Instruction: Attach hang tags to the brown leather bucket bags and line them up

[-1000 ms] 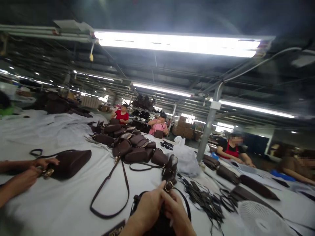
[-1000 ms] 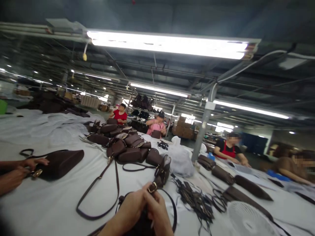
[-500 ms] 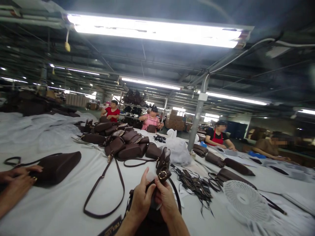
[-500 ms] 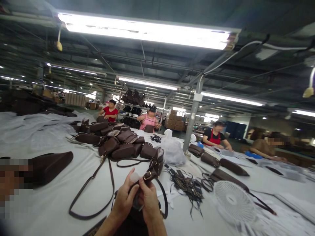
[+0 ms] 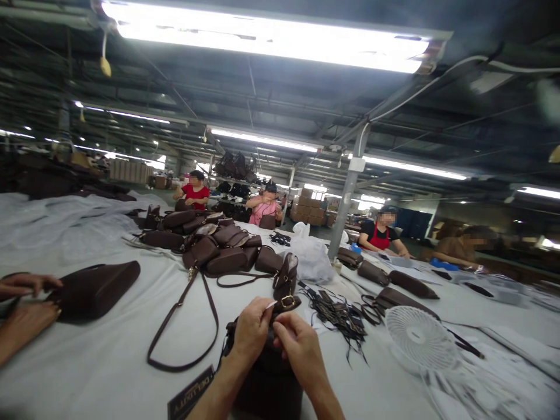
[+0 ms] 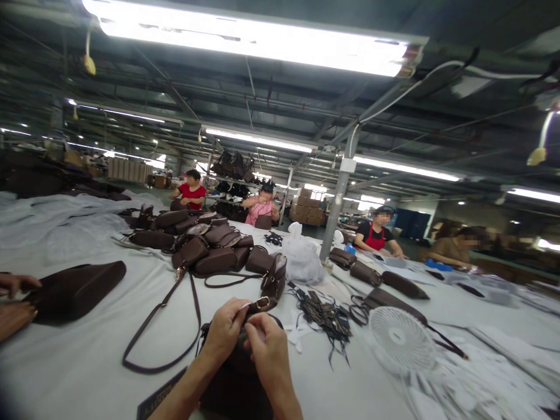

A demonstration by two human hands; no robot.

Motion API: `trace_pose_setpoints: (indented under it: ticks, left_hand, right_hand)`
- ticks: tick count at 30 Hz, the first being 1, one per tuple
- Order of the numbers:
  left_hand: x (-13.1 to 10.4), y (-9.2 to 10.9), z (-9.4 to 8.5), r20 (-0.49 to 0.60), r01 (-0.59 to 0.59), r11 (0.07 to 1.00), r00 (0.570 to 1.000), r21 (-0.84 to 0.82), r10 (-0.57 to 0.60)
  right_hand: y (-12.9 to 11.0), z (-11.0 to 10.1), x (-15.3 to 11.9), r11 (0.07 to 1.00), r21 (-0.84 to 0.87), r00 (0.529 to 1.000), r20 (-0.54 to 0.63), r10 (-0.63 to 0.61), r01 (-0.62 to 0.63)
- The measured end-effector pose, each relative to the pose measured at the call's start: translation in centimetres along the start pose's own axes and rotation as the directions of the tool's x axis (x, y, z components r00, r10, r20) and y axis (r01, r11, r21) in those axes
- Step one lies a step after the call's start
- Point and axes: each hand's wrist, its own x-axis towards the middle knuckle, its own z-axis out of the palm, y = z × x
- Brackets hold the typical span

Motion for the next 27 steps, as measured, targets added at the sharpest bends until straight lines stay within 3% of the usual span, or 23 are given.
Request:
trace_pose_setpoints:
  ticks: [4, 6, 11, 17, 23, 27]
  left_hand:
    - [-0.1, 0.2, -0.2, 0.020, 0.024, 0.999, 1.000, -0.044, -0.023]
    - [-0.2, 0.3, -0.3, 0.046, 0.005, 0.995, 0.999, -0.095, -0.001]
    - [-0.4, 0.2, -0.4, 0.012, -0.004, 0.989, 1.000, -0.151, 0.006]
    - [-0.8, 0.0, 0.0, -0.036, 0.072, 0.996, 0.997, -0.056, -0.074]
    - [-1.2, -0.6, 0.5, -0.021, 0.084, 0.996, 0.996, 0.022, -0.084]
    - [-1.4, -0.8, 0.6, -0.028, 0.020, 0.996, 0.999, 0.083, -0.017]
  right_hand:
    - [0.0, -0.6, 0.1, 0.968, 0.242, 0.981, 0.162, -0.106, 0.065]
    - [0.2, -0.8, 0.3, 0.960, 0.273, 0.974, 0.189, -0.123, 0.068]
    - [-0.3, -1.3, 0.7, 0.975, 0.140, 0.983, 0.037, -0.181, 0.175]
    - [-0.8, -0.4, 1.2, 0.963, 0.244, 0.992, 0.076, 0.100, -0.116]
    - [-0.5, 0.4, 1.9, 0.978, 0.116, 0.982, 0.103, 0.160, -0.172]
    - [-0.8, 0.2, 2.4, 0.970, 0.132, 0.974, 0.128, 0.188, -0.205]
